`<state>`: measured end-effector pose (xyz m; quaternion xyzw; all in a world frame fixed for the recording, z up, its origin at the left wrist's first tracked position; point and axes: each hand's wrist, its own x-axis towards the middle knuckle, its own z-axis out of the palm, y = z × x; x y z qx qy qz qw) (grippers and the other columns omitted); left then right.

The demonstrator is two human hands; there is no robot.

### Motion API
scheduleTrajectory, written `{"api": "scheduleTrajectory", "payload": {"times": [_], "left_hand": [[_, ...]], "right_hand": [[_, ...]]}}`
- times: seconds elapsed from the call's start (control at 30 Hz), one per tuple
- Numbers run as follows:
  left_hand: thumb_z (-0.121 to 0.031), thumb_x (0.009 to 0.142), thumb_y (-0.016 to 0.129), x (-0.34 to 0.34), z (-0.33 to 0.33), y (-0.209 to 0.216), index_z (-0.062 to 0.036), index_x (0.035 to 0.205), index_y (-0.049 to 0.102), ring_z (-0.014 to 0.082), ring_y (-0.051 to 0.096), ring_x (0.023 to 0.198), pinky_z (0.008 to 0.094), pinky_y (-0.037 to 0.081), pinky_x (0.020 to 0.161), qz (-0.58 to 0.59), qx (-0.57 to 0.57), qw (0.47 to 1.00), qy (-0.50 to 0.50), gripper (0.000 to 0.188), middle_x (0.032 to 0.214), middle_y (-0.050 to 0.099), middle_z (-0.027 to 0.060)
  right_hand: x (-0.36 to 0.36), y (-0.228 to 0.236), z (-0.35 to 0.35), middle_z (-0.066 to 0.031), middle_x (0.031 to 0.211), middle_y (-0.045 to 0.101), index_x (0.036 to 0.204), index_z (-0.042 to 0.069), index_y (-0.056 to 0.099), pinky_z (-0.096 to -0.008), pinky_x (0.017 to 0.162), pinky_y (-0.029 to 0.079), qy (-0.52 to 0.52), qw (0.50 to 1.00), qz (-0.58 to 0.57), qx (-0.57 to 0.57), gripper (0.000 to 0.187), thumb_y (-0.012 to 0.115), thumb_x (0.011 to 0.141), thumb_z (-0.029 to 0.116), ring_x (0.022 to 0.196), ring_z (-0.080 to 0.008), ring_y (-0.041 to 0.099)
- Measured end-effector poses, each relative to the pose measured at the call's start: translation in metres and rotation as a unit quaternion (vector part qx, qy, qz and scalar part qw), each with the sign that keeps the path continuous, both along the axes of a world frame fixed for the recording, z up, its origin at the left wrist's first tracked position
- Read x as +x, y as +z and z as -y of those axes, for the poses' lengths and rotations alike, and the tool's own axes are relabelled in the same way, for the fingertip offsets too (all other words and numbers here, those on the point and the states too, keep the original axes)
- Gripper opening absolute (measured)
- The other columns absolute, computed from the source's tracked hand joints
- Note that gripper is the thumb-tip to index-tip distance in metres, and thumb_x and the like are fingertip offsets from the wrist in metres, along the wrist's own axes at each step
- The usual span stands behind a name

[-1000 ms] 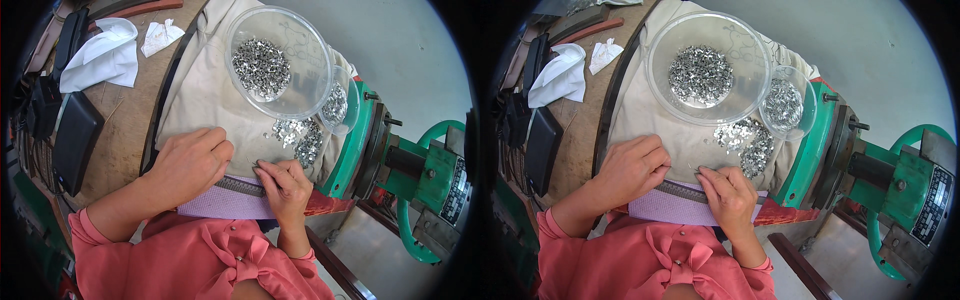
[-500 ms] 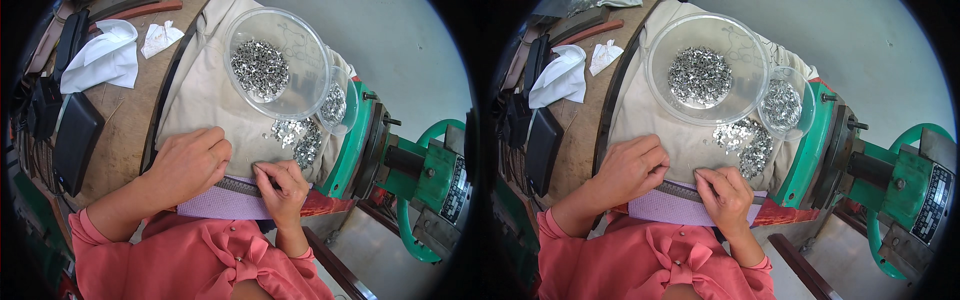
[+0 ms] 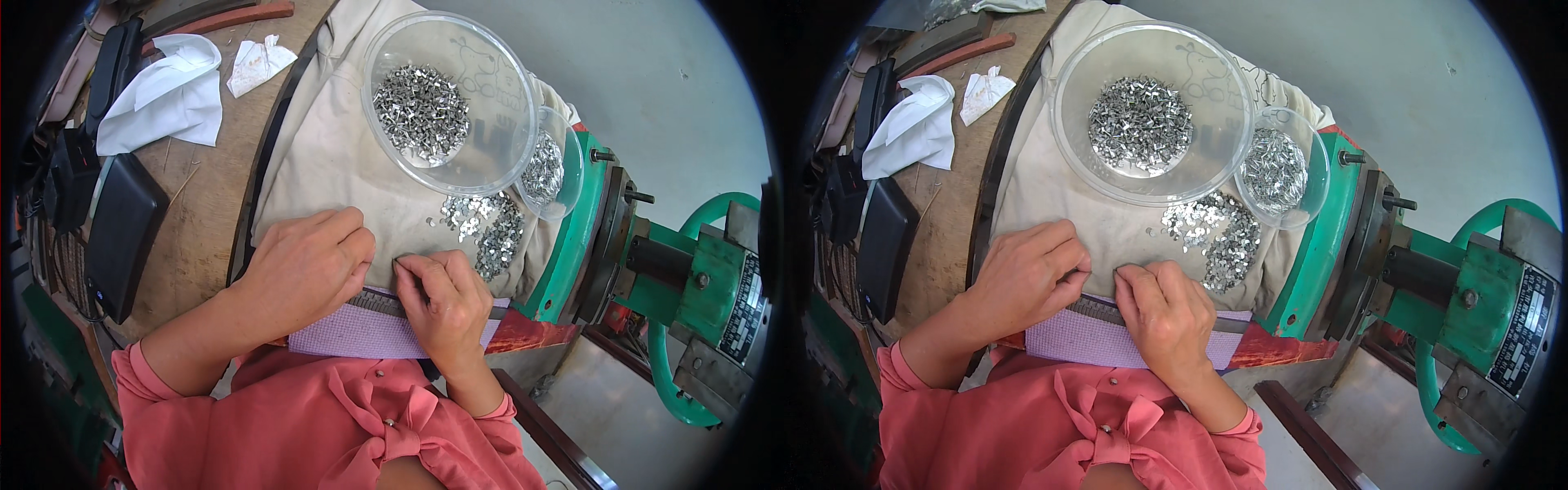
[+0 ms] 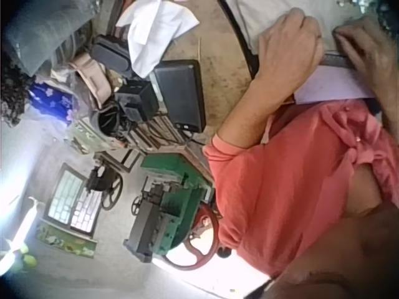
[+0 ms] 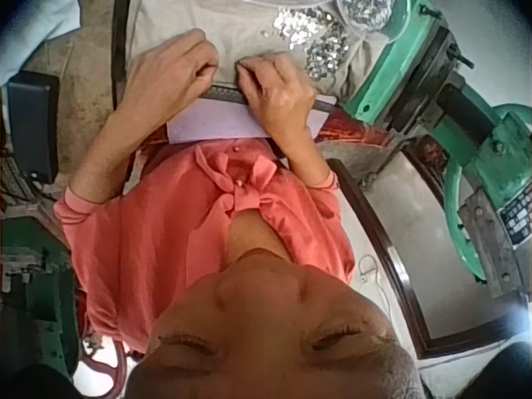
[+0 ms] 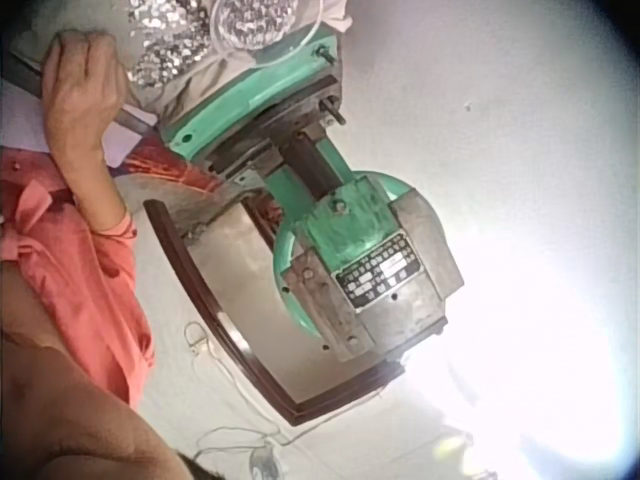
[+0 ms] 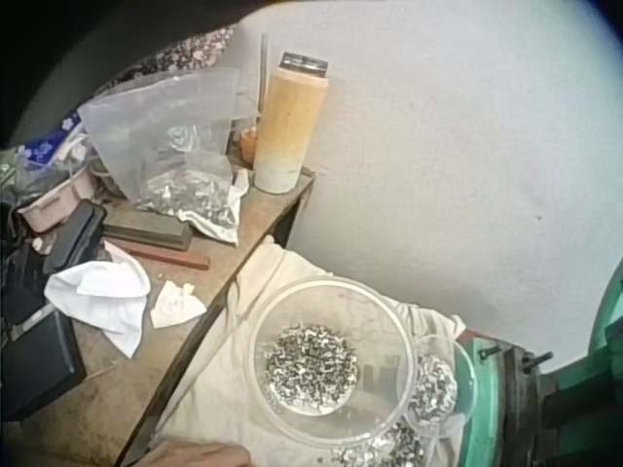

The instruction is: The person places small silver sequins one by one into the slots of a metal comb-like tool. They then insert the tool into a green press machine and operate the lever to press the sequins. The person repeats this process, picking up sequins from a container and arranging them on the tool.

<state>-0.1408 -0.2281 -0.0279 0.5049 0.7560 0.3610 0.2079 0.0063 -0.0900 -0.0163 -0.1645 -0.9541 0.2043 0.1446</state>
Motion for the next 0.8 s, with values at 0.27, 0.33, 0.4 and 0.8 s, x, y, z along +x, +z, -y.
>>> {"api": "scheduleTrajectory", "payload": {"times": [0.27, 0.33, 0.4, 0.8], "left_hand": [[-0.007, 0.076, 0.072, 0.000, 0.001, 0.000, -0.0061, 0.081, 0.060, 0.0282, 0.062, 0.075, 0.0418, 0.050, 0.063, 0.005, 0.005, 1.000, 0.002, 0.012, 0.082, 0.055, 0.0064], [-0.007, 0.076, 0.072, 0.000, 0.000, 0.000, -0.0063, 0.081, 0.061, 0.0281, 0.062, 0.074, 0.0417, 0.050, 0.063, 0.005, 0.008, 1.000, 0.003, 0.012, 0.081, 0.055, 0.0064], [-0.007, 0.076, 0.071, 0.000, 0.000, 0.000, -0.0065, 0.081, 0.061, 0.0281, 0.062, 0.073, 0.0417, 0.050, 0.062, 0.005, 0.012, 1.000, 0.004, 0.012, 0.081, 0.055, 0.0064], [-0.005, 0.076, 0.073, 0.006, -0.012, 0.001, -0.0061, 0.081, 0.062, 0.0279, 0.061, 0.066, 0.0402, 0.049, 0.058, 0.005, 0.060, 0.998, 0.003, 0.012, 0.080, 0.055, 0.0067]], "right_hand": [[0.020, 0.005, -0.020, -0.0033, 0.079, 0.062, 0.084, 0.006, 0.074, -0.0254, 0.048, 0.043, -0.025, 0.997, -0.002, -0.075, 0.016, 0.082, 0.072, -0.001, 0.054, -0.0094, 0.055], [0.024, 0.005, -0.023, -0.0034, 0.078, 0.062, 0.084, 0.005, 0.074, -0.0253, 0.049, 0.043, -0.019, 0.997, 0.002, -0.070, 0.016, 0.082, 0.072, -0.002, 0.055, -0.0094, 0.055], [0.026, 0.006, -0.026, -0.0039, 0.077, 0.062, 0.085, 0.005, 0.075, -0.0267, 0.049, 0.043, -0.004, 0.998, 0.011, -0.059, 0.016, 0.082, 0.072, -0.002, 0.056, -0.0113, 0.057], [0.022, 0.006, -0.022, -0.0022, 0.078, 0.058, 0.085, 0.011, 0.072, -0.0351, 0.058, 0.048, 0.024, 0.999, 0.030, -0.039, 0.017, 0.082, 0.072, 0.008, 0.065, -0.0218, 0.062]]}}
